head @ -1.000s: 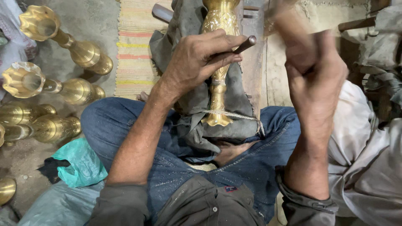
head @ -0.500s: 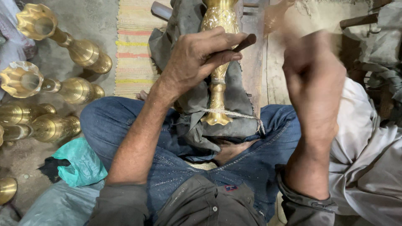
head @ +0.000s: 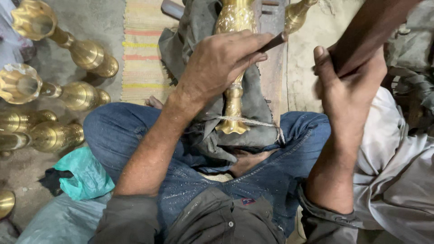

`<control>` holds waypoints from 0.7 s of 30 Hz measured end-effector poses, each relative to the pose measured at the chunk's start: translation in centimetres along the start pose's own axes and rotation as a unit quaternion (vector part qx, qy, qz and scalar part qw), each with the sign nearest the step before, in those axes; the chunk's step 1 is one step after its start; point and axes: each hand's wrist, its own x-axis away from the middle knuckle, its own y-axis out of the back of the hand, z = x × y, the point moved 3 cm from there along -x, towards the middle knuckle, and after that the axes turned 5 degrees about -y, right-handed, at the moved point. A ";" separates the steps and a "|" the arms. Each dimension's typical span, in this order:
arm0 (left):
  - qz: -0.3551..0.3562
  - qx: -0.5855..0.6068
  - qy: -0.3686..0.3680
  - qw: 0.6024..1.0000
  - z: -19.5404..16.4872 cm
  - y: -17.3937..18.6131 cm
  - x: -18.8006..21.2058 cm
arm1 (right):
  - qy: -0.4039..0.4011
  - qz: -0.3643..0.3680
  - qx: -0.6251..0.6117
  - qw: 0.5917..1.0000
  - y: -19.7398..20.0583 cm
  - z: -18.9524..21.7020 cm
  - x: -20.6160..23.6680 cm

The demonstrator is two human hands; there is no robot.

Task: The person sits cross-legged on the floor with a brass vase resting on their lap and strikes a chisel with a wooden mallet to engrave decorative patterns into the metal, repositioning the chisel and rotating the vase as they work. Near the end they set the tools down and tie a string around the vase's base.

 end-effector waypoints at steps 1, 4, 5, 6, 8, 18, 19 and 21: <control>-0.002 0.000 -0.002 1.000 -0.2 0.0 -0.1 | -0.040 0.008 -0.051 0.998 -0.1 -0.3 0.1; 0.002 -0.007 0.001 1.000 -0.5 0.1 -0.5 | 0.028 -0.006 0.212 0.977 -0.4 0.4 0.4; 0.012 -0.007 0.013 1.000 -0.6 0.2 -0.4 | 0.014 -0.011 0.208 0.978 -0.4 0.5 0.5; 0.020 -0.009 0.023 0.999 -0.6 0.3 -0.5 | -0.050 -0.020 0.068 0.996 -0.5 0.0 0.4; 0.009 0.001 0.015 1.000 -0.8 0.4 -0.6 | -0.065 -0.003 0.050 0.997 -0.7 -0.3 0.5; -0.010 0.036 -0.014 0.999 0.3 0.2 0.0 | -0.001 0.019 0.310 0.951 0.2 -0.2 1.4; 0.004 0.071 0.018 0.997 0.9 0.2 0.1 | 0.018 0.004 0.299 0.954 0.4 0.2 1.5; 0.035 0.143 0.080 0.986 2.2 0.4 0.7 | -0.033 0.008 0.221 0.975 0.4 0.4 1.5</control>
